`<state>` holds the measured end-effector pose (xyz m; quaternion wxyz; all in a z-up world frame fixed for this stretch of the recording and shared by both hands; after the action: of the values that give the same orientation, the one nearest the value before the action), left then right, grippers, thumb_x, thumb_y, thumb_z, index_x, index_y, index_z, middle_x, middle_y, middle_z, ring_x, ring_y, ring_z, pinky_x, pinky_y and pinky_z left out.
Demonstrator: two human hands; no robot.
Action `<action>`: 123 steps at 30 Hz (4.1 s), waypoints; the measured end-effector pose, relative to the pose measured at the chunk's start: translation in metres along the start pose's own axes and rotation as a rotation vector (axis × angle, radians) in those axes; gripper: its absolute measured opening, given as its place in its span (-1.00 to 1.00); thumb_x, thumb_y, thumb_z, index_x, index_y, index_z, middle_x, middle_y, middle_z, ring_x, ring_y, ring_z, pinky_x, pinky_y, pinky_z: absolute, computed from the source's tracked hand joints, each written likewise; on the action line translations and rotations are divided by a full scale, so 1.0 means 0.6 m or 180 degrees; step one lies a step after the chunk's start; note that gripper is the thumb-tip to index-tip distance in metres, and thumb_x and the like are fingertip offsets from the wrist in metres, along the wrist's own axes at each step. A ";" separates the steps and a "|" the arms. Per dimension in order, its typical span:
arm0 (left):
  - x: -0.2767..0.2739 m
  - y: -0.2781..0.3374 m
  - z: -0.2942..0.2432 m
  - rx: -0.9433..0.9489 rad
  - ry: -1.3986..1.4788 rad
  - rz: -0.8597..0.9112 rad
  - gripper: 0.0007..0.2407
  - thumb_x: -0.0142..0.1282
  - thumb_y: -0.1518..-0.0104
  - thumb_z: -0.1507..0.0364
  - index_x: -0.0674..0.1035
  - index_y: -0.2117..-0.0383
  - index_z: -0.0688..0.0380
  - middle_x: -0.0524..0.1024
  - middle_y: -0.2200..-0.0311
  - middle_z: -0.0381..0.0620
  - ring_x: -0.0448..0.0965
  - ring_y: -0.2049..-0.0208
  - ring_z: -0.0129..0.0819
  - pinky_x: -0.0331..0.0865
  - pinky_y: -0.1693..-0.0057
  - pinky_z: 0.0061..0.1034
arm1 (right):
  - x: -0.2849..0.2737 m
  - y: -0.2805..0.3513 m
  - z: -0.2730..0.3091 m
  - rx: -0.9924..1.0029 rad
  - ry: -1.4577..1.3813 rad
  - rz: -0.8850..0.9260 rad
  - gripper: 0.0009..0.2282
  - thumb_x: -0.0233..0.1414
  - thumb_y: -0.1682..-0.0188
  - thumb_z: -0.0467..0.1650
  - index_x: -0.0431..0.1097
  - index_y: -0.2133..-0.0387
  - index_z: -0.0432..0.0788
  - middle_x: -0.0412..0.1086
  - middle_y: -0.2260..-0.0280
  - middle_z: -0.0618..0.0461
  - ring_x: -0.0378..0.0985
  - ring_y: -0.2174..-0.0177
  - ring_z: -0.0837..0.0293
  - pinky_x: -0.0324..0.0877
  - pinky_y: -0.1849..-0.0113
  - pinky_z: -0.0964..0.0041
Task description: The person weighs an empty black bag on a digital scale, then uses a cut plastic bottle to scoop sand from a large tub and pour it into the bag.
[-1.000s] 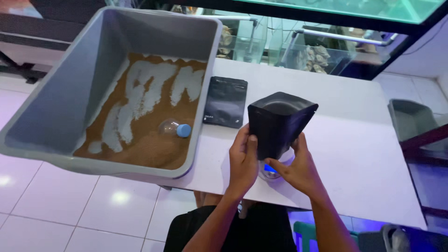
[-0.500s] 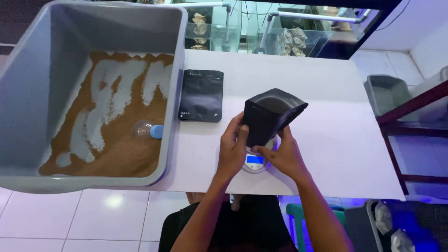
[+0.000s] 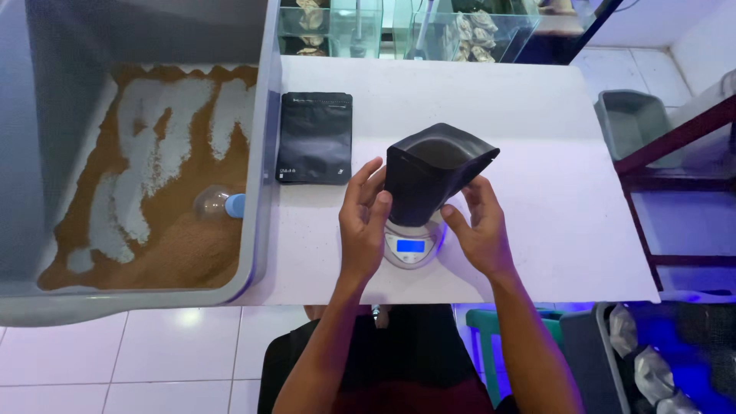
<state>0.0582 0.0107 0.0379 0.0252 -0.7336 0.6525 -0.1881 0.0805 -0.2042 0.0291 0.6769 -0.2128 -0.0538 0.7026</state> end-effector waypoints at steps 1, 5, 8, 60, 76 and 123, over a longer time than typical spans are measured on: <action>0.000 0.001 0.000 -0.0005 0.0000 0.0000 -0.44 0.02 -0.50 0.13 0.36 -0.53 0.17 0.54 -0.38 0.33 0.49 -0.45 0.27 0.34 -0.51 0.20 | -0.001 0.001 -0.003 0.0005 0.0000 0.0000 -0.52 0.29 -0.18 -0.32 0.36 -0.33 -0.17 0.53 -0.16 -0.07 0.48 -0.34 -0.06 0.11 -0.46 -0.31; -0.002 0.002 0.007 -0.0033 -0.0024 -0.0001 -0.44 0.02 -0.48 0.09 0.36 -0.51 0.16 0.53 -0.38 0.34 0.49 -0.46 0.30 0.34 -0.51 0.24 | -0.005 0.003 -0.012 0.0044 -0.0038 -0.0013 -0.55 0.27 -0.19 -0.34 0.40 -0.29 -0.24 0.55 -0.16 -0.22 0.47 -0.36 -0.24 0.10 -0.46 -0.39; -0.003 0.002 0.012 -0.0048 -0.0044 -0.0020 -0.44 0.02 -0.48 0.08 0.37 -0.49 0.13 0.54 -0.38 0.31 0.50 -0.46 0.27 0.35 -0.51 0.24 | -0.006 0.004 -0.008 0.0070 -0.0014 -0.0018 -0.59 0.27 -0.19 -0.36 0.42 -0.27 -0.26 0.57 -0.15 -0.24 0.47 -0.35 -0.28 0.13 -0.45 -0.38; -0.086 0.059 -0.071 -0.0171 0.3292 -0.1917 -0.60 0.11 -0.38 0.66 0.44 -0.31 0.04 0.61 -0.13 0.14 0.66 -0.14 -0.15 0.53 -0.37 -0.25 | 0.145 -0.036 0.261 -0.1384 -0.0240 0.1044 -0.20 0.35 0.10 -0.62 -0.13 -0.24 0.01 0.32 -0.30 -0.51 0.48 -0.28 -0.18 0.52 -0.12 0.14; -0.086 0.059 -0.053 -0.0312 0.3410 -0.1974 -0.57 0.09 -0.36 0.69 0.46 -0.35 0.07 0.63 -0.15 0.16 0.65 -0.22 -0.03 0.47 -0.49 -0.03 | 0.148 -0.076 0.315 -0.1390 0.0581 0.1025 -0.16 0.41 0.09 -0.54 0.11 -0.48 -0.26 0.37 -0.34 -0.32 0.57 -0.19 -0.12 0.51 -0.20 0.07; -0.008 0.001 0.030 -0.0519 0.0515 -0.0360 -0.83 0.09 -0.51 0.51 0.63 -0.13 0.24 0.80 0.03 0.19 0.82 0.00 -0.15 0.65 -0.24 -0.28 | 0.041 0.009 0.010 0.0800 0.0961 0.0450 -0.21 0.37 0.01 -0.42 0.14 -0.53 -0.12 0.42 -0.39 -0.25 0.33 -0.40 -0.38 0.12 -0.42 -0.56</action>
<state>0.0630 0.0115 0.0201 -0.0979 -0.7513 0.6231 -0.1941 0.0735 -0.1797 0.0268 0.6475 -0.2328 0.1514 0.7096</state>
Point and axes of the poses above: each hand's wrist, its own y-axis away from the middle knuckle, its own x-axis out of the palm, z = x × y, the point moved 7 cm from there along -y, towards the middle knuckle
